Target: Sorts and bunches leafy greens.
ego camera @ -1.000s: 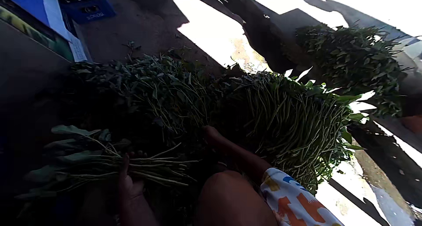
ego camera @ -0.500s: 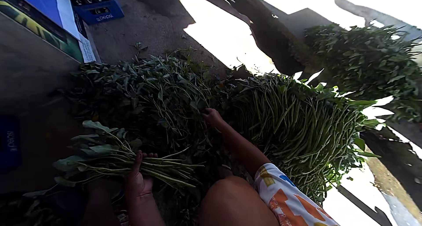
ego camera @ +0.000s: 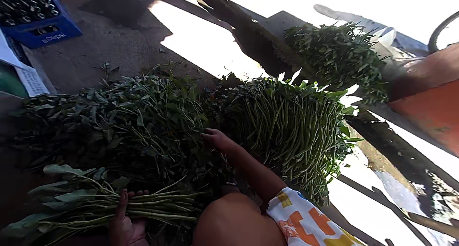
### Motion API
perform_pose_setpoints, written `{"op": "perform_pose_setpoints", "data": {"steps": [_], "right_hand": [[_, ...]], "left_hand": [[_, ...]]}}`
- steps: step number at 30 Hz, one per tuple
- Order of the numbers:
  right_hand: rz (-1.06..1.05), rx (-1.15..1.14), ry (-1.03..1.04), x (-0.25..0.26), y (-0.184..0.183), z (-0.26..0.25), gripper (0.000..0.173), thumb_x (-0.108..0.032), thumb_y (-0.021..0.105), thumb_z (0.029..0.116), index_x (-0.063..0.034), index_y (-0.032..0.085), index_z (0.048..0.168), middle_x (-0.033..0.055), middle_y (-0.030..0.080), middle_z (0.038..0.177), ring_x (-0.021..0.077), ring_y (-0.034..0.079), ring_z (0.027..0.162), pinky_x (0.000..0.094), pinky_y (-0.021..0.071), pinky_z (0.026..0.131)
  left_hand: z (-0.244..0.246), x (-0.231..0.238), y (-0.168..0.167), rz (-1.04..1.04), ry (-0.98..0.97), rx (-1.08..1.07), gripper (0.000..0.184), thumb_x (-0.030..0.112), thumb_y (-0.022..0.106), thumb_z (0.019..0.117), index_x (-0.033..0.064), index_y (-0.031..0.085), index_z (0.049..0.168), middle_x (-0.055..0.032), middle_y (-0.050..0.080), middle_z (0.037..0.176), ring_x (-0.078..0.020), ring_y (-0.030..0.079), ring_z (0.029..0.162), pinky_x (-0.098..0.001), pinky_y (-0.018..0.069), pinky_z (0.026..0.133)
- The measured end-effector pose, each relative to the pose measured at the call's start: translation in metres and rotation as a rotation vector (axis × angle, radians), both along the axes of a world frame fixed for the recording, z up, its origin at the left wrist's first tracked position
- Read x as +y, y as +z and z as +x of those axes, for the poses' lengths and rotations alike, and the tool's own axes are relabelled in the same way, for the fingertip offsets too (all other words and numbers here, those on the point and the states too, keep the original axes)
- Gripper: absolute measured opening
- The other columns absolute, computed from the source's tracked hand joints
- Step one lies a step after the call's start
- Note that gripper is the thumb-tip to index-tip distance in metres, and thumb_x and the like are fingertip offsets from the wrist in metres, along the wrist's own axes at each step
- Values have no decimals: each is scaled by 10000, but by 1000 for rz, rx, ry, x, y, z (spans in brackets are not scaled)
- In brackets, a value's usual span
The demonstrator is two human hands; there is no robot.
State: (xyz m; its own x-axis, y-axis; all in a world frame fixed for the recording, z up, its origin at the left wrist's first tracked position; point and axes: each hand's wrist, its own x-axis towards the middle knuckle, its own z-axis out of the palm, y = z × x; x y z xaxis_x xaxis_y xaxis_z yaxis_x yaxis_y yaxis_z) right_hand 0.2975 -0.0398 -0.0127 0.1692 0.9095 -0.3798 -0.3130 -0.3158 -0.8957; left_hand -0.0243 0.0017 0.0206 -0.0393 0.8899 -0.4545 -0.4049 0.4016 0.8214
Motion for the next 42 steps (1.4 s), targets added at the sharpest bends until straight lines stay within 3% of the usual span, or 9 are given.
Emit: {"op": "perform_pose_setpoints", "data": {"steps": [4,8,15,19,24,29,32,38,42], "right_hand": [[157,61,23,-7,39,2,354,-74,504,1058,-11,540,1404,88,693,1030,128,672,829,303,579,776],[229,74,169,-3,60,0,565,-62,488,1040,-109,325,1579,107,704,1098,151,690,794,312,594,725],[152,-100,140,2,39,-35,513,-68,580,1017,-44,436,1510,118,704,1155,168,712,885,324,608,728],[228,-298,337,-4,18,-71,459,-115,574,1029,5,507,1467,140,682,1211,134,688,945,303,584,825],[198,-514,739,-17,2,-102,426,-228,558,1059,-137,561,1475,146,660,1338,251,668,1167,469,512,1047],[237,-731,868,-13,15,-99,403,-167,515,1062,-218,605,1451,151,672,1309,326,646,1193,549,482,1044],[270,-729,866,-12,20,-96,400,-136,526,1045,-202,632,1425,164,687,1226,317,663,1104,531,508,992],[140,-439,723,12,31,-104,491,-326,568,1055,-22,555,1440,164,626,1362,182,649,1179,356,519,1031],[66,-236,461,32,45,-119,348,-234,576,1057,30,639,1276,129,701,1129,110,685,954,297,571,880]], "left_hand": [[1,0,-6,21,9,-28,192,177,460,1095,126,644,1115,39,716,827,-118,725,738,-337,647,752],[9,1,2,-44,35,-15,220,165,495,1084,84,645,1223,23,691,817,-120,708,704,-334,644,725],[18,-2,8,-102,51,37,131,134,589,1041,34,634,1113,-35,693,812,-159,708,691,-347,645,686],[26,-4,11,-74,25,58,179,84,599,1026,-1,627,1181,-84,721,899,-173,711,710,-324,630,663],[29,-7,4,38,-14,78,185,22,634,980,-16,632,1161,-103,725,1014,-171,710,902,-335,617,802],[33,-8,9,14,58,182,211,19,702,935,-1,652,1139,-76,712,993,-134,698,880,-304,608,789],[31,-9,9,5,53,165,229,18,699,940,-2,644,1162,-79,708,1019,-134,693,899,-302,604,806],[37,-15,14,-19,-22,196,348,21,717,928,-49,583,1242,-128,697,1084,-140,689,958,-301,589,858],[43,-18,17,-13,-98,248,389,9,731,911,-50,569,1260,-121,677,1133,-113,664,1020,-272,558,910]]}}
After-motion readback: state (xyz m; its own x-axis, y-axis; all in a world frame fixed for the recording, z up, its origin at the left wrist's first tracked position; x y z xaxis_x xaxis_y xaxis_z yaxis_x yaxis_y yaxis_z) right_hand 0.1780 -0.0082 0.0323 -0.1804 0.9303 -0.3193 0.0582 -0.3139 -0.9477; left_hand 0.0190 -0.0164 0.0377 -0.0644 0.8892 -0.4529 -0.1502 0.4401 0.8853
